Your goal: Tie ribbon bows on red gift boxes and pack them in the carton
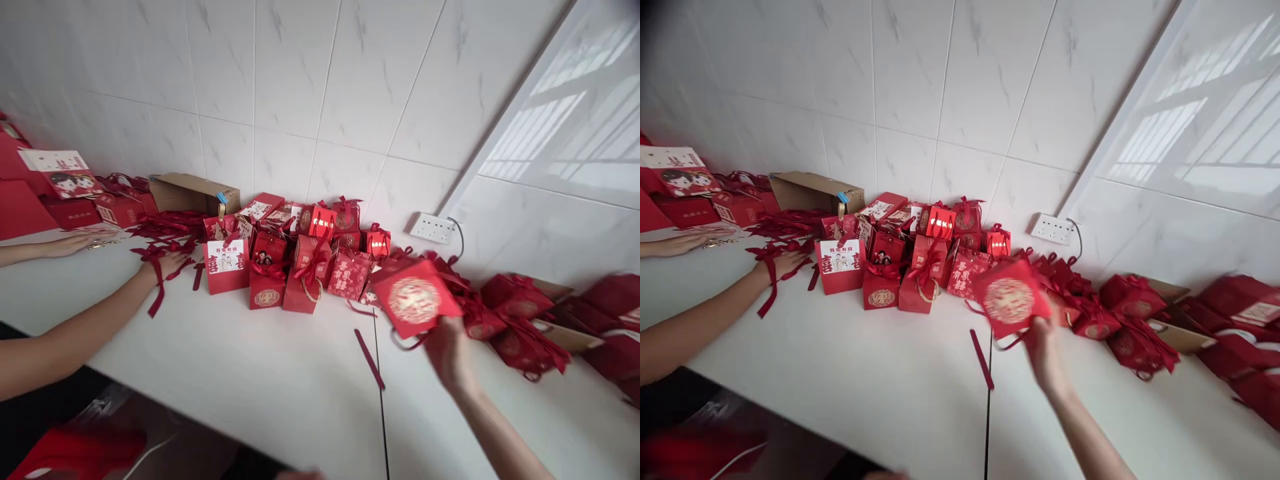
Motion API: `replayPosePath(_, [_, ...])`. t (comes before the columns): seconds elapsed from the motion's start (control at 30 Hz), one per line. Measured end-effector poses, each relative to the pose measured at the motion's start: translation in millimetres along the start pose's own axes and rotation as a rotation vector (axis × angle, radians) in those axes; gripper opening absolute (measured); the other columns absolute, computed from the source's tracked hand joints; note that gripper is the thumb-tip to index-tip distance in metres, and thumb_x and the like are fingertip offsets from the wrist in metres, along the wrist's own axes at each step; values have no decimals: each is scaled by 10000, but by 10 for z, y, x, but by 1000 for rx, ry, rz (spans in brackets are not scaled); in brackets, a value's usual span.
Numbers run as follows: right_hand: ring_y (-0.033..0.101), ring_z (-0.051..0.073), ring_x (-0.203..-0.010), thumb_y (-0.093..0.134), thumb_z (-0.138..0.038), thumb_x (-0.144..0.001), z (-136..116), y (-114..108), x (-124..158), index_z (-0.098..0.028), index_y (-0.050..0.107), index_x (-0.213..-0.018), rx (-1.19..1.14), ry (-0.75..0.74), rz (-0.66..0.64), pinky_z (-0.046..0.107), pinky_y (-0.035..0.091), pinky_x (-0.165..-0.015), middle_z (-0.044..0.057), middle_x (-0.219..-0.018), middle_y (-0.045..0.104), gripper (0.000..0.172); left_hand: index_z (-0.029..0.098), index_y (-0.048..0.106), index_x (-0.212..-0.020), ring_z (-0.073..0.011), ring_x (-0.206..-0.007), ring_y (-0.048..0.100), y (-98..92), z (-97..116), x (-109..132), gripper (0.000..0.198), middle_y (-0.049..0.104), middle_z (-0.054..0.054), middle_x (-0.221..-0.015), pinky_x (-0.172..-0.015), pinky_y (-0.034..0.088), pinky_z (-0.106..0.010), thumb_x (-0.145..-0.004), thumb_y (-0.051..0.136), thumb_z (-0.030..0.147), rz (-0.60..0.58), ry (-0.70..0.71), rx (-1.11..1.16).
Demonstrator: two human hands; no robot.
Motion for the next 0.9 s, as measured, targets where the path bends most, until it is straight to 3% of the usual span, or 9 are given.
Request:
replayPosePath(0.1, [623,263,-976,486,-536,-788,-2,804,818,-189,524,-1142,-481,739,-335,407,557,-765,119,-1080,624,497,282,602,-1103,-232,-928,619,192,373,719,313,627,-104,-1059,-762,549,-367,-813,616,399,-123,-59,18])
replayPosePath(0.17, [649,221,-890,508,-512,-796,-86,1186,1247,-162,539,-1117,-698,1020,-415,328,575,-694,105,-993,647,476,280,453,-1291,-246,-1121,544,130,500,830,510,514,-120,-1264,-892,504,-382,-812,615,349,-103,-124,28])
replayPosePath(0.3, [652,183,-825,484,-479,-829,-237,1634,1701,-157,545,-1076,-952,1142,-444,297,574,-695,72,-892,653,410,225,446,-1264,-254,-1193,504,-106,516,582,470,482,-124,-1308,-944,470,-365,-842,559,397,-136,-381,123])
replayPosePath(0.43, [639,207,-892,439,-517,-833,-312,1831,1900,-178,525,-1097,-890,1100,-494,332,567,-725,78,-953,641,439,215,497,-1174,-231,-1075,577,-377,593,483,406,559,-97,-1184,-896,498,-339,-826,584,405,-164,-400,188])
replayPosePath(0.53, [595,257,-1012,408,-624,-815,-314,1795,1912,-203,488,-1159,-626,881,-511,384,549,-771,100,-1069,602,550,211,536,-1156,-262,-1169,516,-567,589,545,432,511,-105,-1248,-927,482,-349,-831,543,496,-179,-350,233])
replayPosePath(0.63, [491,290,-1157,577,-613,-737,-399,1613,1795,-247,340,-1315,-230,265,-492,430,478,-907,117,-1245,479,724,229,469,-1269,-318,-1244,449,-636,442,624,671,451,-130,-1342,-934,480,-392,-758,533,658,-370,-362,362])
replayPosePath(0.73, [427,308,-1196,697,-505,-674,-543,1459,1782,-281,128,-1420,89,-308,-558,491,402,-970,127,-1274,387,965,303,284,-1405,-329,-1190,504,-577,248,719,890,448,-135,-1368,-921,488,-446,-667,675,610,-637,-370,435])
replayPosePath(0.8, [421,316,-1187,691,-473,-676,-605,1381,1807,-285,85,-1436,186,-485,-607,517,401,-955,128,-1245,378,990,338,243,-1423,-344,-1204,494,-521,163,754,956,436,-124,-1384,-944,470,-487,-630,733,550,-672,-300,453])
replayPosePath(0.9, [403,318,-1201,676,-400,-688,-685,1265,1863,-295,89,-1437,267,-549,-633,522,416,-944,131,-1258,349,958,356,259,-1418,-384,-1290,396,-432,153,769,992,382,-103,-1427,-979,438,-533,-582,761,536,-596,-131,451])
Point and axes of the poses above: each hand's wrist, its own x-axis away from the middle knuckle, its own y-axis out of the palm, z = x × y, the point moved 4 cm from there along -x, towards the middle knuckle
